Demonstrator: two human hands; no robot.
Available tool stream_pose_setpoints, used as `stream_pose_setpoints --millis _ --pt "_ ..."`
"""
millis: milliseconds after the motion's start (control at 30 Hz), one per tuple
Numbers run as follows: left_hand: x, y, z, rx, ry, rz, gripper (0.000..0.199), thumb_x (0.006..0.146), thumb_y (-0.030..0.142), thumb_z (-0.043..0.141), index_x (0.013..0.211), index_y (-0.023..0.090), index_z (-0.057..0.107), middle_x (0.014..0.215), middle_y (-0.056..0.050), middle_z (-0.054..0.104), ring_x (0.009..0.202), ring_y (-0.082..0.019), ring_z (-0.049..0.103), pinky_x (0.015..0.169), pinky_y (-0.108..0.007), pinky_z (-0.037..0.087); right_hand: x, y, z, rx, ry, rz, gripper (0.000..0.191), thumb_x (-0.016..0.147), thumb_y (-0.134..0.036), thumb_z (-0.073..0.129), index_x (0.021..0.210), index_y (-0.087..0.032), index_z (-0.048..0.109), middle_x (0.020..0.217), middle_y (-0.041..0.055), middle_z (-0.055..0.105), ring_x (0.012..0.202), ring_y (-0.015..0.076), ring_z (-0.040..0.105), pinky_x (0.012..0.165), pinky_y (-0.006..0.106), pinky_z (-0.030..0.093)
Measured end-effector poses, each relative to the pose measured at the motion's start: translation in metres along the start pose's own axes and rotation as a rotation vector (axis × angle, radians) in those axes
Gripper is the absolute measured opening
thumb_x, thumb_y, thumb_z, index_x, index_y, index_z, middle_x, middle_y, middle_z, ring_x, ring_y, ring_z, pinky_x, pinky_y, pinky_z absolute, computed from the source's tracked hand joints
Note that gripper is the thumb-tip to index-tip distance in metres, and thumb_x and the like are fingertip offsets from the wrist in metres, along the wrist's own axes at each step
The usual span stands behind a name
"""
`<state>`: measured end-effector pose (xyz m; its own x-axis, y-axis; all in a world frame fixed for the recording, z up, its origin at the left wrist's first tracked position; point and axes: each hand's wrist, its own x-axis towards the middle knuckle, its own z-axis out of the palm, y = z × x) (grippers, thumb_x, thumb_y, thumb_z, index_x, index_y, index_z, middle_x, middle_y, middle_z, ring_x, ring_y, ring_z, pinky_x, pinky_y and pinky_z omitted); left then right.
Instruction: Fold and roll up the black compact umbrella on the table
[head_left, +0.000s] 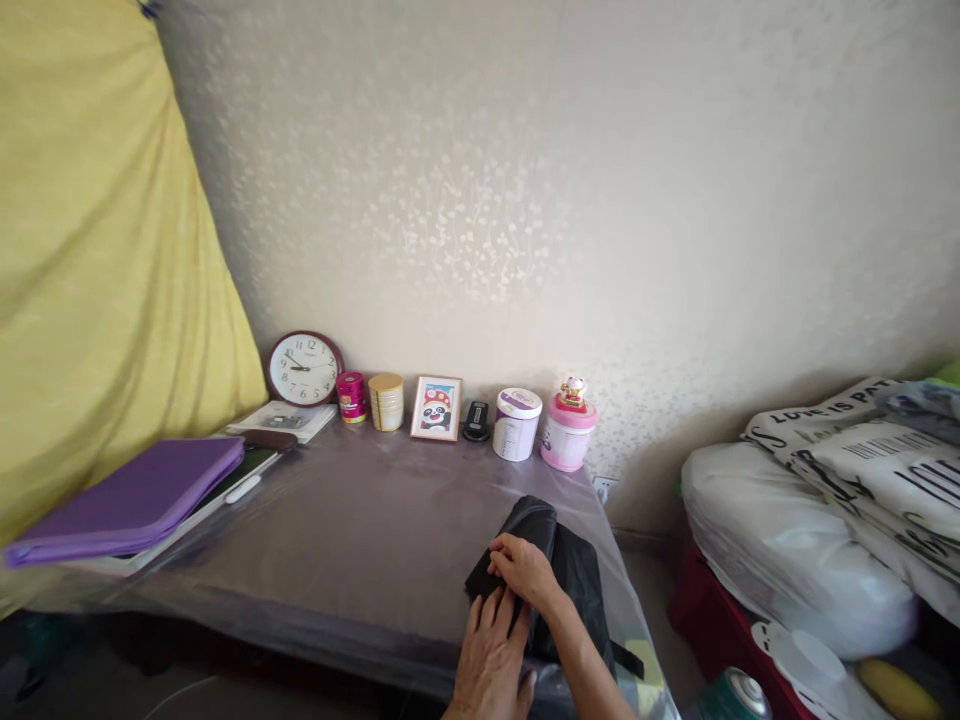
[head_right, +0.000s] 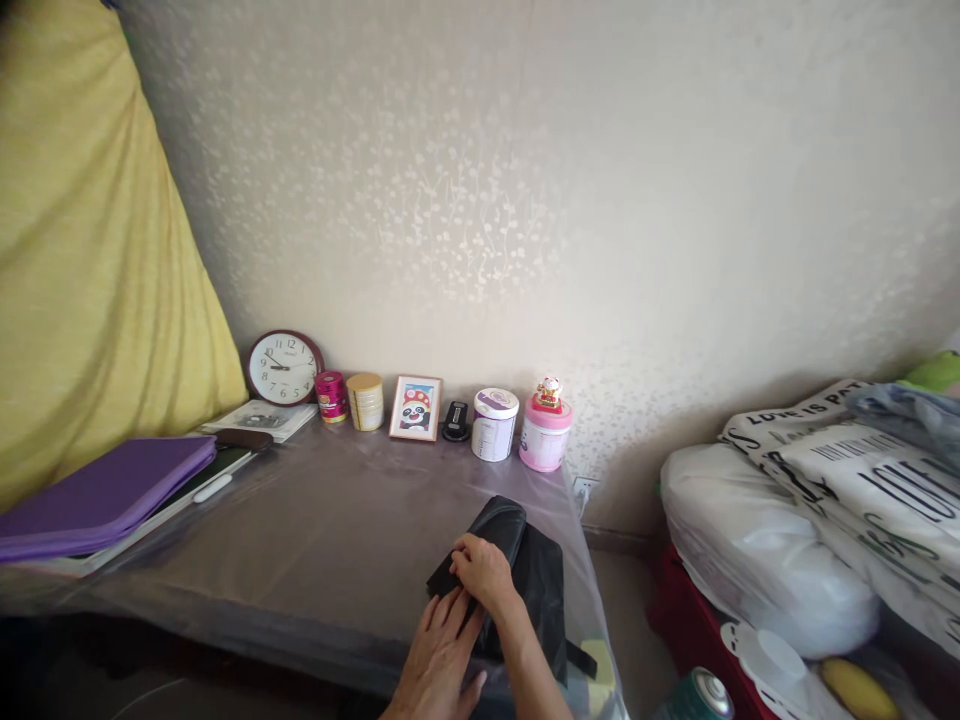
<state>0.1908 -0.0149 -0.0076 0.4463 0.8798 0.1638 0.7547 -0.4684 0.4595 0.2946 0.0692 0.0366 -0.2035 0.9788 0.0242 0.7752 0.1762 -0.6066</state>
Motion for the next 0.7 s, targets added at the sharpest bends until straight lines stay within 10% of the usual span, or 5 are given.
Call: stream_pose_setpoints --millis 333,700 --pt "0.004 -0.008 0.03 0.133 -0.014 -0.057 0.069 0.068 0.017 0.044 0.134 0.025 0.026 0.141 -0.001 0.026 0.123 -0.026 0.029 0.102 -0.042 0.026 -0.034 0.025 0.0 -0.084 0.253 -0.423 0.026 0.086 -0.02 0.038 0.095 -0.021 0.062 0.097 0.0039 0.065 0.105 0.0167 0.05 0.093 0.033 0.038" --pt "0.01 -0.009 0.047 0.253 0.023 -0.192 0.076 0.065 0.003 0.037 0.135 0.026 0.02 0.142 -0.001 0.02 0.122 -0.022 0.033 0.098 -0.036 0.03 0.029 0.071 -0.013 -0.306 0.313 -0.313 0.031 0.086 -0.023 0.035 0.101 -0.024 0.062 0.112 0.0028 0.061 0.117 0.0184 0.042 0.102 0.043 0.022"
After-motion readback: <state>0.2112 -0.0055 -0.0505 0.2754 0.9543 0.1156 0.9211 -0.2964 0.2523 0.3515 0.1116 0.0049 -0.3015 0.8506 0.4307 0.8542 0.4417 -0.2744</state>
